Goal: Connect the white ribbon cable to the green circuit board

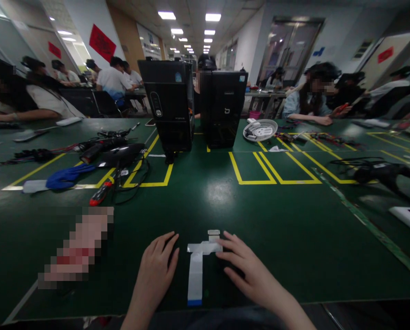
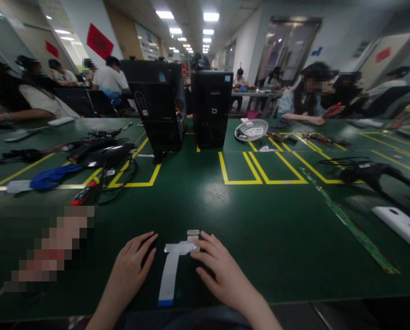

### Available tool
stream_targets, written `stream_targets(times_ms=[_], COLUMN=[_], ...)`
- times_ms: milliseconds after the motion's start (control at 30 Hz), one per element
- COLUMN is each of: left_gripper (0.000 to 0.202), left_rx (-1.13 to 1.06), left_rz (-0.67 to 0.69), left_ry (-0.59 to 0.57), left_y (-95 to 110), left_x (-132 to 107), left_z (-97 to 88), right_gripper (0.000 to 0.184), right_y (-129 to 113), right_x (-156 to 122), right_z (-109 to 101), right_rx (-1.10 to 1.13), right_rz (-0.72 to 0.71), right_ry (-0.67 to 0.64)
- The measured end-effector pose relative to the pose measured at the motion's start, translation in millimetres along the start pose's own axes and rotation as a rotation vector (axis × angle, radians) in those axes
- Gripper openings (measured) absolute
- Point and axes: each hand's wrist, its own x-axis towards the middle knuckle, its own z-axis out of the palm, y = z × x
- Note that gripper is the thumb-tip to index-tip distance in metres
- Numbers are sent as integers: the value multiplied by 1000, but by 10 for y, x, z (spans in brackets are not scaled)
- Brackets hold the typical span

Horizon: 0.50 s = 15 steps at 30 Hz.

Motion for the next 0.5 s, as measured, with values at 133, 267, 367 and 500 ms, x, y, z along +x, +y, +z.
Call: stream_targets(times_ms=[133,267,367,500], left_gripper=[35,36,36,37], left_rx=[14,14,6,14], left_rz=[-3,-8,-16,-21], left_ry=[-16,-20,-18,-23], left_y=[-2,-14,-25,-30], left_x=[-2,-15,-25,-21], left_z=[-2,13,33,49], right_gripper=[41,68,84,89], right_y=[697,1538,1884,2101], right_x=[-345,-994,-1480,-1874], right_z=[-449,-1115,-1473,-1573], right_rx=[-215,-538,-587,-555], right_rz=[230,712,1219,1473], right_ry=[262,518,532,478])
